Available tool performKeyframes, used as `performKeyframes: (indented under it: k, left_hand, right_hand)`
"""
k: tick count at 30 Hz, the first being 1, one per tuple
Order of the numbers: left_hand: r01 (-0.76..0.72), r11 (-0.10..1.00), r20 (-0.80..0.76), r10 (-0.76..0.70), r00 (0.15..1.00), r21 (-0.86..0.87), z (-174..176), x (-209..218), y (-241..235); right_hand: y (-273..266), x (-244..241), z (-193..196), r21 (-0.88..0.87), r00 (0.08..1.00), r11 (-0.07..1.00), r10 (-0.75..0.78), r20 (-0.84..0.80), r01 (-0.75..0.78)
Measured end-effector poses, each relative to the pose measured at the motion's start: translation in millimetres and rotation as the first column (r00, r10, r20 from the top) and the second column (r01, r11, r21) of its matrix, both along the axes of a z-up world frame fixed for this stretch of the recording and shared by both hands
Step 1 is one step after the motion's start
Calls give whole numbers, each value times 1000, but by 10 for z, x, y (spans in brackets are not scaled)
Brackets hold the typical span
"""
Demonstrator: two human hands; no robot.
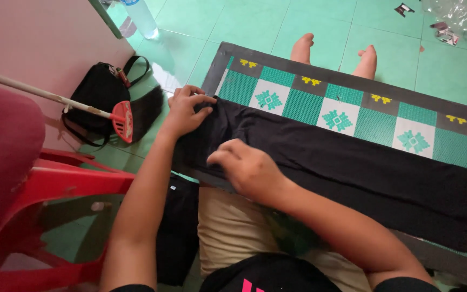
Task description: The person folds a black t-shirt on a patterned board placed on the floor. They smooth the fabric, fold the sides inward, and then fold the shirt in half lengthwise before folding it into a compact rectangle.
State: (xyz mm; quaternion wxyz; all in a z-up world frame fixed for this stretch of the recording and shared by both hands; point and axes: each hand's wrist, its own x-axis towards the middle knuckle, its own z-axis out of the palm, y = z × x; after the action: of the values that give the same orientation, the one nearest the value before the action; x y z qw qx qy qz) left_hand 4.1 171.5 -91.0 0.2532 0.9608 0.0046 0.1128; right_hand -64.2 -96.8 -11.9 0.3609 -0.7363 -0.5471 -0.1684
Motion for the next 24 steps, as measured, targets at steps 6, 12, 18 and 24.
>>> performKeyframes:
  k: [6, 12, 18, 24]
  left_hand:
    - [-105, 991, 45, 109, 993, -85, -207, 196, -16]
    - [-171, 979, 28, 175, 984, -111, 202, 18, -255]
    - [-283, 958, 69, 285, 956, -41, -2, 144, -288]
    - [-189, 982, 105, 191, 976, -29, -174, 169, -143]
  right_hand:
    - [217, -293, -466, -124, 962, 985, 147, 231, -120]
    - [149, -514, -489, -107, 951, 982, 180, 251, -157]
    - [-105, -459, -298, -213, 943, 943, 291, 161, -255]
    - [-86, -76, -453, -299, 991, 954, 54, 124, -15]
